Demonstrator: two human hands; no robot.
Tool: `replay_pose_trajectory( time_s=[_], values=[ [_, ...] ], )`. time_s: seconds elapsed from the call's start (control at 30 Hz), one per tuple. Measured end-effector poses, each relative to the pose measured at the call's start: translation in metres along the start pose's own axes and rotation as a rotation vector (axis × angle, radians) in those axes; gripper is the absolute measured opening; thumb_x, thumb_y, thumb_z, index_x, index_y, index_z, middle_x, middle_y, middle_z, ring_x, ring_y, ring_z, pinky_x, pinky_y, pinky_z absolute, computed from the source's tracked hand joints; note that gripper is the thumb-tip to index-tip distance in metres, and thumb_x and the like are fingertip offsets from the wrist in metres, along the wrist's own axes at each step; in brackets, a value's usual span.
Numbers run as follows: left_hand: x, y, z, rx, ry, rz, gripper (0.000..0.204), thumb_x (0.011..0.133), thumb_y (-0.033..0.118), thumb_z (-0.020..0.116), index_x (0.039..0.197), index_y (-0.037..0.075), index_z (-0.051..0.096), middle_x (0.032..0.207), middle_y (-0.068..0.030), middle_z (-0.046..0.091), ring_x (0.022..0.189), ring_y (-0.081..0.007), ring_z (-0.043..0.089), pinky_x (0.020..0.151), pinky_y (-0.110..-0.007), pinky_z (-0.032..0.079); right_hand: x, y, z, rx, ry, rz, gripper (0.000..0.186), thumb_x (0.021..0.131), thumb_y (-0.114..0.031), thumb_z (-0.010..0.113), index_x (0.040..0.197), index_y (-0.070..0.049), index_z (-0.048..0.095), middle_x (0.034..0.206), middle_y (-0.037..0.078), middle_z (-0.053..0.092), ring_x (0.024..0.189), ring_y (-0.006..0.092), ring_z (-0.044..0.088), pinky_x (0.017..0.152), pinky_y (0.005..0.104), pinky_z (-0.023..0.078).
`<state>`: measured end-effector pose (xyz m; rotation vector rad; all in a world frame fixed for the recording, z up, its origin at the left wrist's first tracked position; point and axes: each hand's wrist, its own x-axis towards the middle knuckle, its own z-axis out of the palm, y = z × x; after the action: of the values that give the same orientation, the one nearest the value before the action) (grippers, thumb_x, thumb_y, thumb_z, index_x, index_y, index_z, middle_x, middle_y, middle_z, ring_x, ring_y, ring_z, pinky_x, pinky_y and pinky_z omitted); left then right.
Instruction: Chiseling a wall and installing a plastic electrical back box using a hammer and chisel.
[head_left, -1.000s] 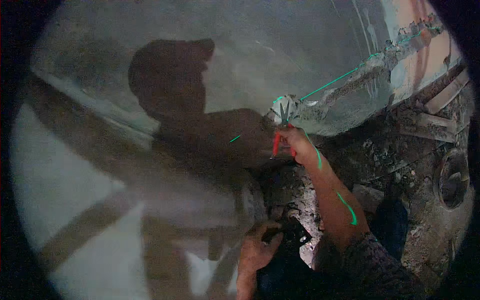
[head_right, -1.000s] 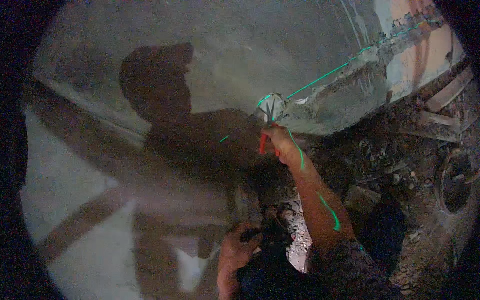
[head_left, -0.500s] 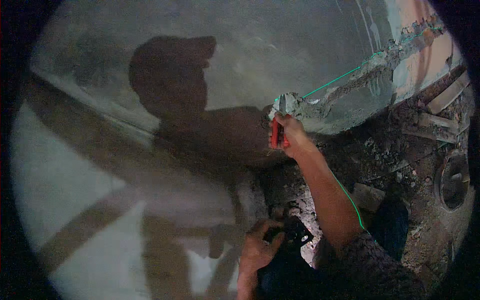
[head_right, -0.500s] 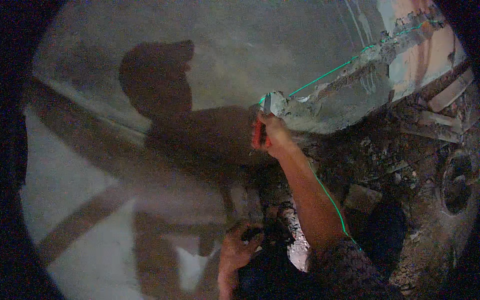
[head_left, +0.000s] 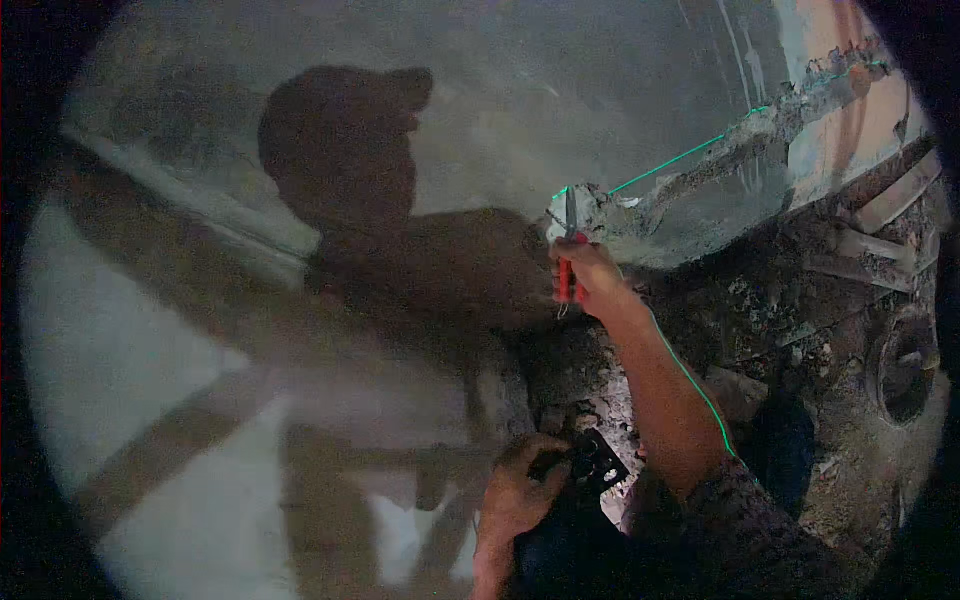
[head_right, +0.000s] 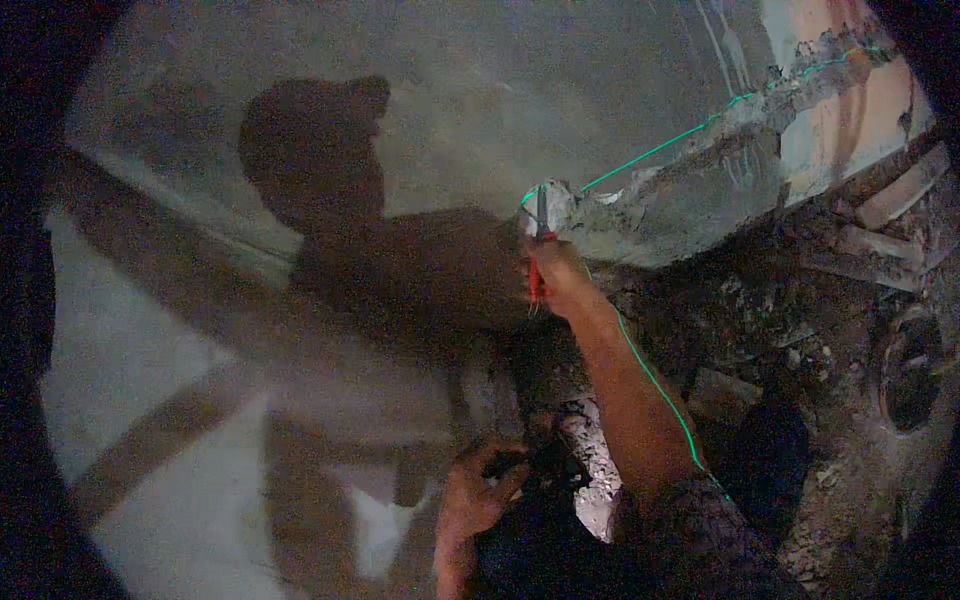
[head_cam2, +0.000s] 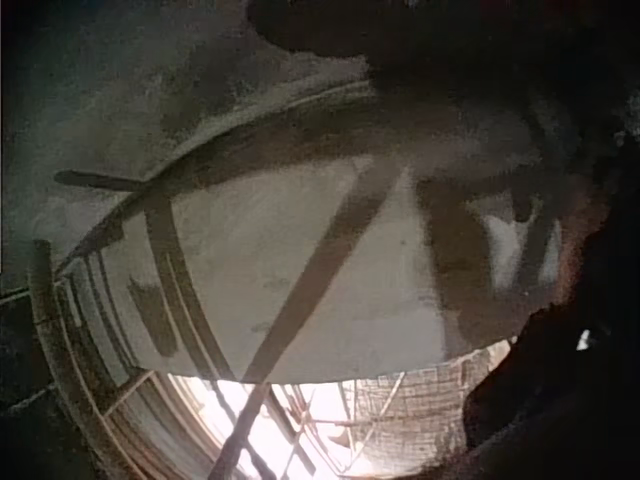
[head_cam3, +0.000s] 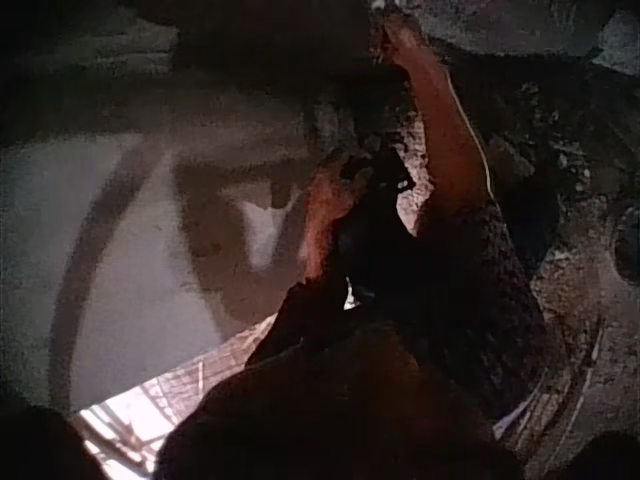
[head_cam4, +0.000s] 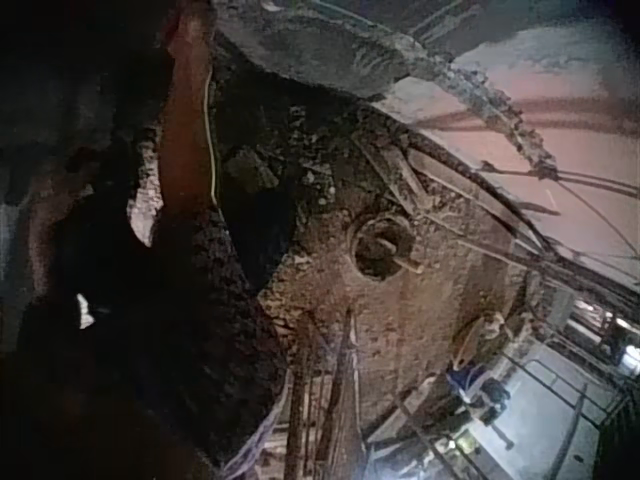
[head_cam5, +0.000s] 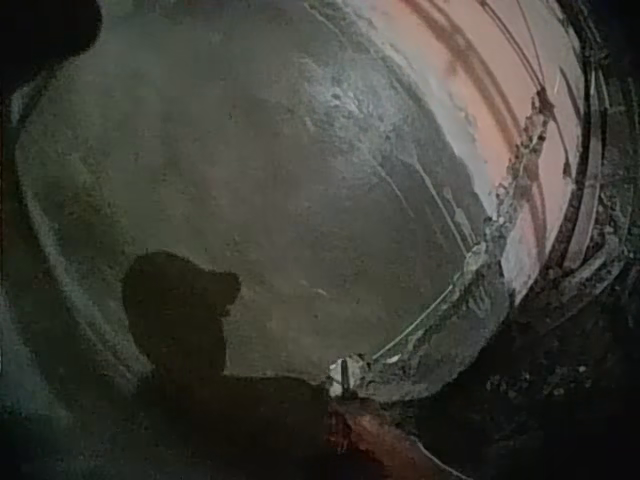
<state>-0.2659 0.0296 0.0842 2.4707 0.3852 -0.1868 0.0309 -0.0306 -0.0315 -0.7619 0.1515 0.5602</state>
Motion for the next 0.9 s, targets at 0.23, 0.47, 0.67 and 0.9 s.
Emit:
replay_pose_trajectory(
  time_s=[0.23, 0.47, 0.67, 0.9],
  values=[
    [0.0, -0.001, 0.0, 0.015, 0.014, 0.135, 0.025, 0.084, 0.01, 0.072, 0.108, 0.006, 0.068, 0.108, -0.0154, 0.069, 0.105, -0.0326, 0.066, 0.093, -0.039, 0.05, -0.002, 0.02, -0.023, -0.013, -0.085, 0.065, 0.024, 0.095, -0.028, 0.066, 0.107, -0.009, 0.059, 0.089, 0.007, 0.065, 0.086, 0.0247, 0.068, 0.071, 0.0478, 0.059],
    [-0.002, -0.002, 0.002, -0.026, -0.031, -0.013, 0.025, 0.083, 0.01, 0.073, 0.108, 0.007, 0.068, 0.11, -0.0148, 0.069, 0.106, -0.0329, 0.066, 0.093, -0.039, 0.05, -0.004, 0.016, -0.005, -0.044, -0.225, 0.08, 0.027, 0.096, -0.027, 0.064, 0.111, -0.006, 0.056, 0.096, 0.008, 0.065, 0.09, 0.0254, 0.068, 0.075, 0.05, 0.059],
    [-0.002, -0.001, -0.001, -0.004, -0.045, -0.008, 0.025, 0.083, 0.009, 0.072, 0.108, 0.007, 0.068, 0.11, -0.0156, 0.069, 0.106, -0.0346, 0.065, 0.094, -0.04, 0.049, 0.001, 0.01, 0.002, 0.006, -0.172, 0.122, 0.025, 0.098, -0.027, 0.062, 0.112, -0.007, 0.056, 0.096, 0.008, 0.065, 0.088, 0.0257, 0.067, 0.076, 0.0533, 0.058],
    [-0.002, 0.002, 0.001, 0.027, -0.049, -0.021, 0.026, 0.084, 0.008, 0.072, 0.109, 0.006, 0.067, 0.11, -0.016, 0.069, 0.106, -0.0339, 0.066, 0.094, -0.04, 0.05, 0.005, -0.007, 0.014, 0.064, -0.2, 0.141, 0.027, 0.1, -0.03, 0.059, 0.111, -0.006, 0.056, 0.091, 0.007, 0.063, 0.081, 0.0254, 0.065, 0.074, 0.0527, 0.058]
  ],
)
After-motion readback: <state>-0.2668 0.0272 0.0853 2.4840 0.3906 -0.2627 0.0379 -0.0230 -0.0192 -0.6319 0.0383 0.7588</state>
